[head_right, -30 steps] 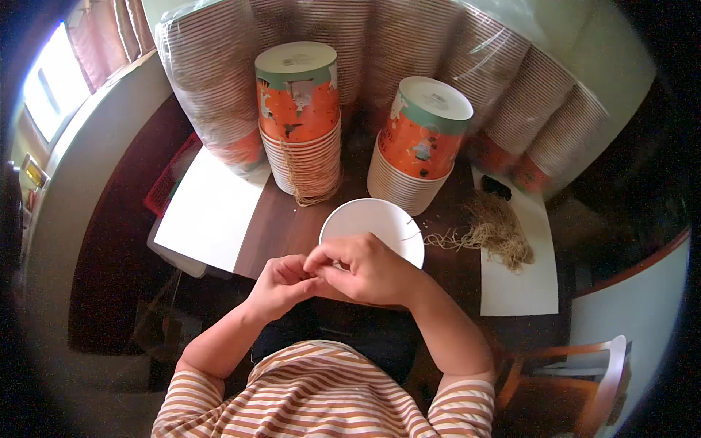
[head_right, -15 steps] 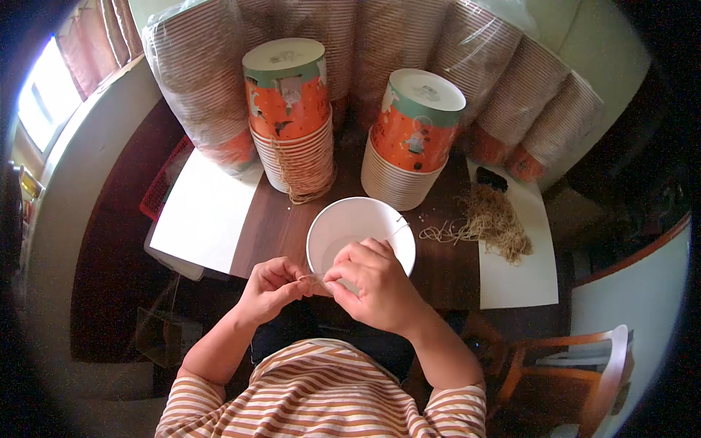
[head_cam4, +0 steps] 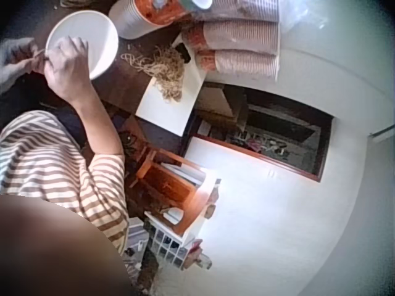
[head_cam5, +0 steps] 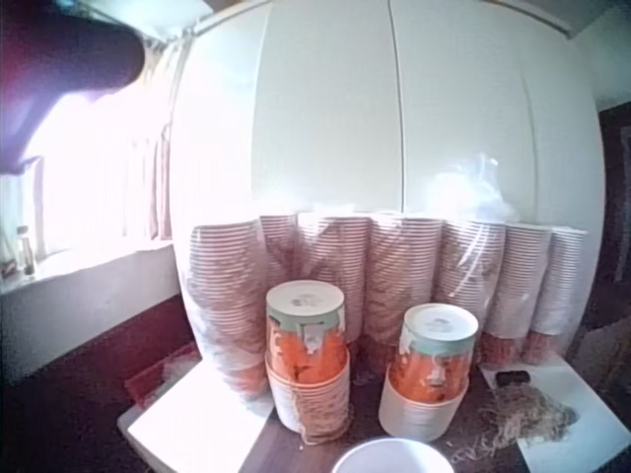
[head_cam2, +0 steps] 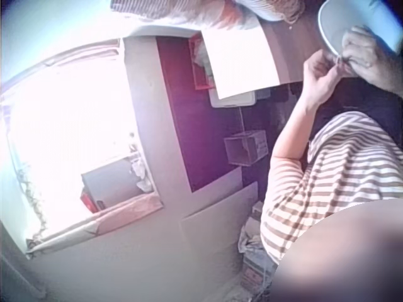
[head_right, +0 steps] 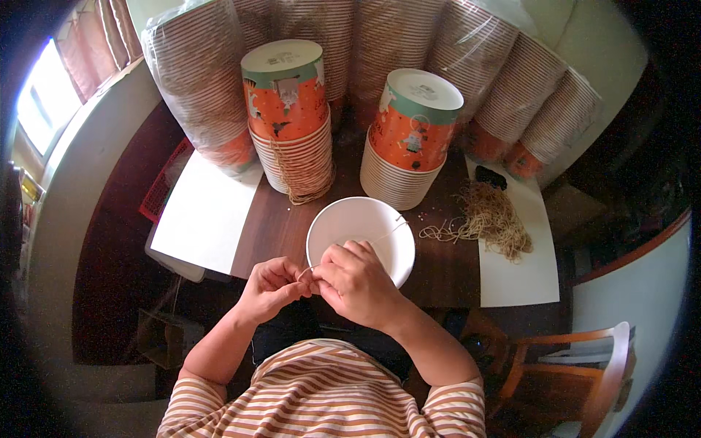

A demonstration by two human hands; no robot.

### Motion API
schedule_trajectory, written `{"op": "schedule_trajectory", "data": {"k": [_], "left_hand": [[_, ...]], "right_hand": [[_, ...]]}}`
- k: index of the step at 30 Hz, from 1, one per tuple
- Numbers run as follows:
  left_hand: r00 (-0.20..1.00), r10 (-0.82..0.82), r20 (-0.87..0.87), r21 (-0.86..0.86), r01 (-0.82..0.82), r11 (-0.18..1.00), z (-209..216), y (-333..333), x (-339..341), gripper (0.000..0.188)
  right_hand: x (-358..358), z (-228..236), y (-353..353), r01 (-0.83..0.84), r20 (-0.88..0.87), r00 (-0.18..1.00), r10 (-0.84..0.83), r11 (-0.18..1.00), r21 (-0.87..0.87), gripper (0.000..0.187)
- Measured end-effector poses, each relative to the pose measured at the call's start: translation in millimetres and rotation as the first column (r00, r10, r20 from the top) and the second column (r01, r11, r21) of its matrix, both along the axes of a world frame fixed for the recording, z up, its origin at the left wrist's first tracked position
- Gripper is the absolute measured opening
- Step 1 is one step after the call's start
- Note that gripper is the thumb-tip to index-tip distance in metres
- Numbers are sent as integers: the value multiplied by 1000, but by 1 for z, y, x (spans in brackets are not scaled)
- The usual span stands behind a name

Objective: Tying decorative or functional strings onto paper cups.

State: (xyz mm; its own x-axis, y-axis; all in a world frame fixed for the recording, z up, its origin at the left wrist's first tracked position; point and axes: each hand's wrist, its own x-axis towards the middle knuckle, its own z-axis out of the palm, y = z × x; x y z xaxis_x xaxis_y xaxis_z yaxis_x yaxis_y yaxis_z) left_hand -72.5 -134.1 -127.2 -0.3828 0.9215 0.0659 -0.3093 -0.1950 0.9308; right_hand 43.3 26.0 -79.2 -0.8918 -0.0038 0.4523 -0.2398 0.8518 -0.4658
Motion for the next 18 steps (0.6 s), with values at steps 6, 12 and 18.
{"op": "schedule_trajectory", "data": {"k": [6,12,18], "left_hand": [[911,194,-364,-81,-238,968,17,-5,11,8],[335,407,-850,255,-415,873,15,-6,22,15],[949,302,91,-110,-292,950,-13,-8,36,8]], "right_hand": [[8,6,-13,126,-59,990,-124,992,21,16],[35,1,-46,260,29,965,-260,965,-28,16],[46,-27,-58,390,-35,921,-389,914,108,19]]}}
